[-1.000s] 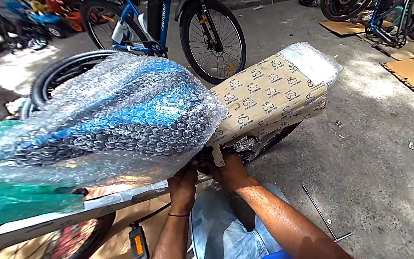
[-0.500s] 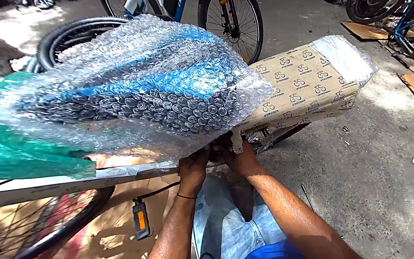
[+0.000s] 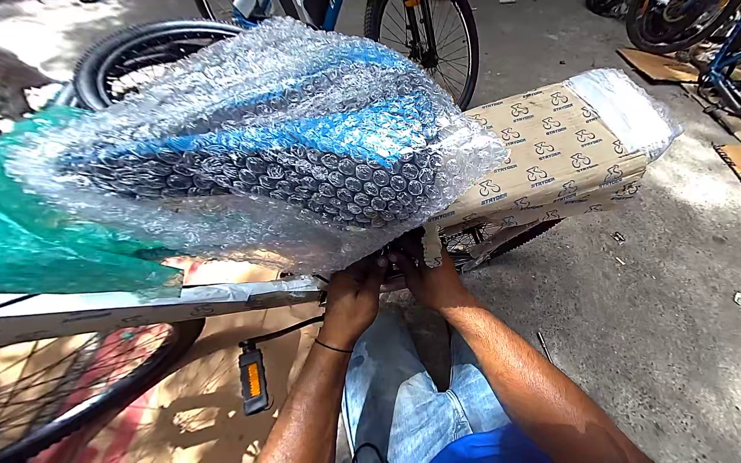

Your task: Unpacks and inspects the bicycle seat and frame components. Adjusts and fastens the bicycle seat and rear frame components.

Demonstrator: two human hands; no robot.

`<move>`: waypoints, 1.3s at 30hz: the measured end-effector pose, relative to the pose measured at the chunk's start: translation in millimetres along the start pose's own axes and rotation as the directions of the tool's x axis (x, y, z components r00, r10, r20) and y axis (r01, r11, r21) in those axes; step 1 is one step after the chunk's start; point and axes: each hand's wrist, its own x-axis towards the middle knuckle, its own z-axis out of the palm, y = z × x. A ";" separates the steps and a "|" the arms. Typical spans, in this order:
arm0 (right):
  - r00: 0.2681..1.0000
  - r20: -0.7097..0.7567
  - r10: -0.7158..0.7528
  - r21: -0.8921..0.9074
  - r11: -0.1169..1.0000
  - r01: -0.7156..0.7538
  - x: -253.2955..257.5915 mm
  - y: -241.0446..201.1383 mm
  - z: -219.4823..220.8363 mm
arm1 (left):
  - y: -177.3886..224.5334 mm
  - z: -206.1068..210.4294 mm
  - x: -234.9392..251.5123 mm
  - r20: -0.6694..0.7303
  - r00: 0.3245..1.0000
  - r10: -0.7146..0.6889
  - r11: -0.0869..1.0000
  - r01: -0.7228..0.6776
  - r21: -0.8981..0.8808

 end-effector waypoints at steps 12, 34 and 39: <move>0.999 -0.012 -0.030 0.259 0.965 0.032 2.0 -0.2 -1.6 | 6.2 25.7 -58.5 -0.493 0.850 -0.184 0.968 0.244 0.060; 0.860 0.299 0.414 0.778 0.417 -0.471 -68.8 -40.5 57.3 | -39.2 -46.3 -84.3 -0.156 0.955 -0.253 0.871 0.155 -0.466; 0.703 0.466 0.538 0.832 0.006 -0.555 -30.2 -52.9 99.8 | -30.7 -85.9 -59.5 -0.298 0.846 -0.443 0.771 0.189 -0.608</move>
